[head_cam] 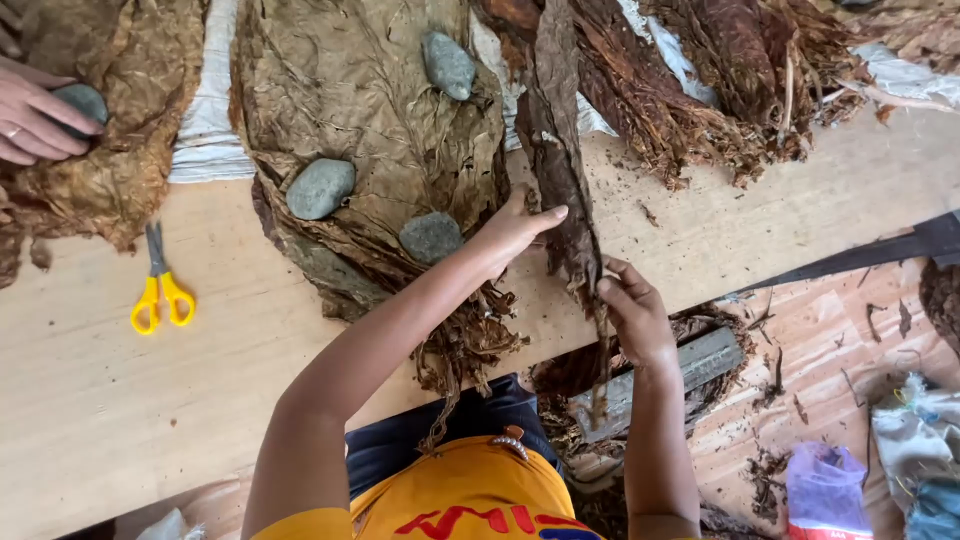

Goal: Smoothing out large dried leaves on a table and weighing them down with stones to flatten them.

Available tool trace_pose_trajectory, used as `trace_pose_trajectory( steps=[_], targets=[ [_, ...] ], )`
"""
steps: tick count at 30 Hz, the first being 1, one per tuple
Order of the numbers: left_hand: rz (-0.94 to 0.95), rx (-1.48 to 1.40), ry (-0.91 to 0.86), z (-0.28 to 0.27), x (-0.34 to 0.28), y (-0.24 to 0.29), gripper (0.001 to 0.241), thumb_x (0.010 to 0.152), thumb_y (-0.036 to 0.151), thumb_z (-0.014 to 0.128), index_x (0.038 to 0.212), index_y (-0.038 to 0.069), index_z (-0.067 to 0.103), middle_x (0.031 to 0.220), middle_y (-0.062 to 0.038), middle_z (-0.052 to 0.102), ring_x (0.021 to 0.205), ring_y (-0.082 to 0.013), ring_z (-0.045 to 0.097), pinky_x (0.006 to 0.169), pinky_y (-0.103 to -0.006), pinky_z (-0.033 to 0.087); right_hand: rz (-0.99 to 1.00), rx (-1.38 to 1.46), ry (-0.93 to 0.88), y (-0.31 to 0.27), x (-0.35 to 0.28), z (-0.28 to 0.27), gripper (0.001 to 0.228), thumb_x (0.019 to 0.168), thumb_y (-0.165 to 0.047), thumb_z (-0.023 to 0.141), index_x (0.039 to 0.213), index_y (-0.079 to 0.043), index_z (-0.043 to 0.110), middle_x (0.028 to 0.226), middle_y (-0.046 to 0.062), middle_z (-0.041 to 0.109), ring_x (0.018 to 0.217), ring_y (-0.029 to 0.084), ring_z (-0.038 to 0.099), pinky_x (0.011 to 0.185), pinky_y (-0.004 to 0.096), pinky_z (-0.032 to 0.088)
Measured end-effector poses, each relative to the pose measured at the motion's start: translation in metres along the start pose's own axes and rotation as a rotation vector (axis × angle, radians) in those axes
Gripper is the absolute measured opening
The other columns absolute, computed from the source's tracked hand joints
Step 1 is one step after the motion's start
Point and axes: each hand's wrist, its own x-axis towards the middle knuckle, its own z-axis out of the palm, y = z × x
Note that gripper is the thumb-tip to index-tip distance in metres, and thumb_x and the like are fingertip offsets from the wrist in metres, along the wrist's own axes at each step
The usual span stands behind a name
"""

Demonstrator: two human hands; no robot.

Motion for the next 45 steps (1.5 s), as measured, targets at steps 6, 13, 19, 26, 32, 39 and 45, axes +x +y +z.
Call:
trace_pose_trajectory(
  steps=[6,13,19,26,32,39,45],
  targets=[
    [0.036,-0.013,0.088,0.015,-0.006,-0.001,0.099,0.090,0.028,0.080,0.161,-0.008,0.023,0.162,-0.038,0.022,0.152,-0.0500,0.021,0.116,-0.0686,0.016,-0.080,-0.580,0.136,-0.019,-0.011,0.026,0.040,0.098,-0.017,0.073,0.134,-0.003,0.063,0.113,0.018,0.070,0.096,0.023,0.067,0.076,0.033,0.055],
    [0.075,0.040,0.010,0.017,-0.028,0.001,0.106,0.084,0.021,0.082,0.160,-0.012,0.016,0.165,-0.038,0.014,0.154,-0.0516,0.008,0.119,-0.0668,0.008,-0.413,-0.687,0.303,0.009,0.035,0.035,0.032,0.093,-0.009,0.082,0.121,-0.003,0.070,0.097,0.008,0.055,0.079,0.019,0.063,0.065,0.029,0.055],
    [0.215,0.115,0.086,-0.001,0.007,-0.031,0.097,0.087,0.019,0.082,0.160,-0.008,0.024,0.163,-0.035,0.024,0.154,-0.0483,0.015,0.125,-0.0581,0.010,-0.311,-0.387,0.358,0.028,0.049,0.023,0.023,0.097,-0.001,0.073,0.119,-0.008,0.069,0.087,0.007,0.068,0.082,0.014,0.065,0.074,0.028,0.053],
    [0.205,0.006,0.036,0.006,-0.017,-0.011,0.092,0.092,0.033,0.080,0.158,-0.007,0.030,0.162,-0.036,0.022,0.152,-0.0539,0.009,0.121,-0.0664,0.010,-0.491,-0.555,0.400,0.030,0.048,0.026,0.033,0.085,-0.016,0.088,0.115,-0.011,0.074,0.098,0.004,0.057,0.079,0.011,0.052,0.068,0.024,0.048],
    [0.207,-0.105,0.071,0.016,-0.036,0.010,0.077,0.093,0.022,0.073,0.156,-0.004,0.037,0.161,-0.033,0.032,0.152,-0.0489,0.020,0.123,-0.0608,0.019,-0.306,-0.472,0.305,0.015,0.047,0.032,0.046,0.078,-0.015,0.092,0.116,-0.003,0.070,0.091,0.008,0.065,0.076,0.014,0.059,0.070,0.029,0.052],
    [0.202,-0.175,0.078,0.007,-0.018,0.009,0.075,0.101,0.008,0.057,0.160,-0.010,0.013,0.165,-0.037,0.003,0.151,-0.0561,-0.005,0.122,-0.0708,0.000,-0.329,-0.249,0.397,0.017,0.048,0.021,0.006,0.102,-0.009,0.069,0.101,-0.004,0.066,0.083,0.008,0.068,0.077,0.012,0.063,0.072,0.028,0.053],
    [0.247,0.039,-0.062,0.013,-0.019,-0.012,0.094,0.085,0.024,0.086,0.155,-0.011,0.035,0.161,-0.037,0.025,0.152,-0.0493,0.013,0.124,-0.0603,0.011,-0.416,-0.409,0.228,0.007,0.042,0.034,0.056,0.075,-0.027,0.093,0.120,-0.005,0.067,0.101,0.016,0.070,0.087,0.026,0.067,0.080,0.046,0.057]
  ],
)
